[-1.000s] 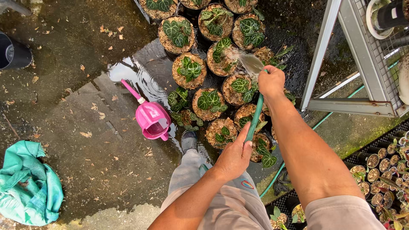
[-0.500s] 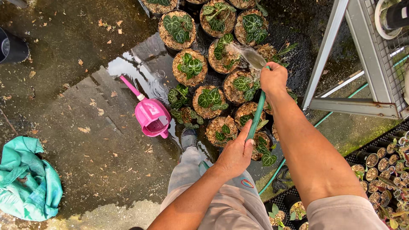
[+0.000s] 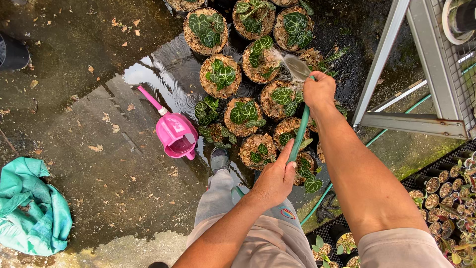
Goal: The person waters multiple potted plants with a green garden hose, moving the hose from pot to pot to apply water to the soil and leaves. The person occasionally uses their left hand to adjust the hose or move leaves aside while watering.
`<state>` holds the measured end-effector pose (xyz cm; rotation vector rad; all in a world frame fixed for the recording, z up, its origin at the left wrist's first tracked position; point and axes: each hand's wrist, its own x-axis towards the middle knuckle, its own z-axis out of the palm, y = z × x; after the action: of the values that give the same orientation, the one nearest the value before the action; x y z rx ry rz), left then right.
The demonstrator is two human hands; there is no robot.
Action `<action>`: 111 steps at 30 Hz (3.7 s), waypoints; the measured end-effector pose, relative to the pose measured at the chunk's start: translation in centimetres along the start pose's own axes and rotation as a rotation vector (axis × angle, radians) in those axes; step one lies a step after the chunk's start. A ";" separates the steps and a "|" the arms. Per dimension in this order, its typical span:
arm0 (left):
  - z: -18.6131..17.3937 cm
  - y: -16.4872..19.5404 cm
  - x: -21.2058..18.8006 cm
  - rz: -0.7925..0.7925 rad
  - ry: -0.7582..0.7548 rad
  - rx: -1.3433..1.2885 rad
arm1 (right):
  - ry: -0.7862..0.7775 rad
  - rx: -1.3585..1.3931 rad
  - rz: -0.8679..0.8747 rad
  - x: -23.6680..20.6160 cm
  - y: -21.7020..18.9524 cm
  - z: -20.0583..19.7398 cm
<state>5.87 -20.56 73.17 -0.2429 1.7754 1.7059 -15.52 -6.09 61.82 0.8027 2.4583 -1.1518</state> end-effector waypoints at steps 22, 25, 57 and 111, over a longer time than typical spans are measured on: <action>0.4 -1.8 -0.7 0.019 0.026 0.009 | -0.010 -0.017 -0.042 -0.4 1.5 1.3; 0.5 -1.9 -0.8 0.024 0.033 0.012 | -0.032 -0.013 -0.058 -0.9 1.1 1.3; 2.0 0.5 2.4 0.119 0.024 0.047 | 0.010 0.083 -0.136 2.9 0.5 -3.2; 2.6 1.7 3.3 0.092 -0.022 0.071 | -0.018 0.086 -0.129 3.6 -0.4 -4.5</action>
<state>3.24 -16.91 72.90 -0.1123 1.8528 1.6987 -18.83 -1.52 63.18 0.6614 2.4919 -1.3129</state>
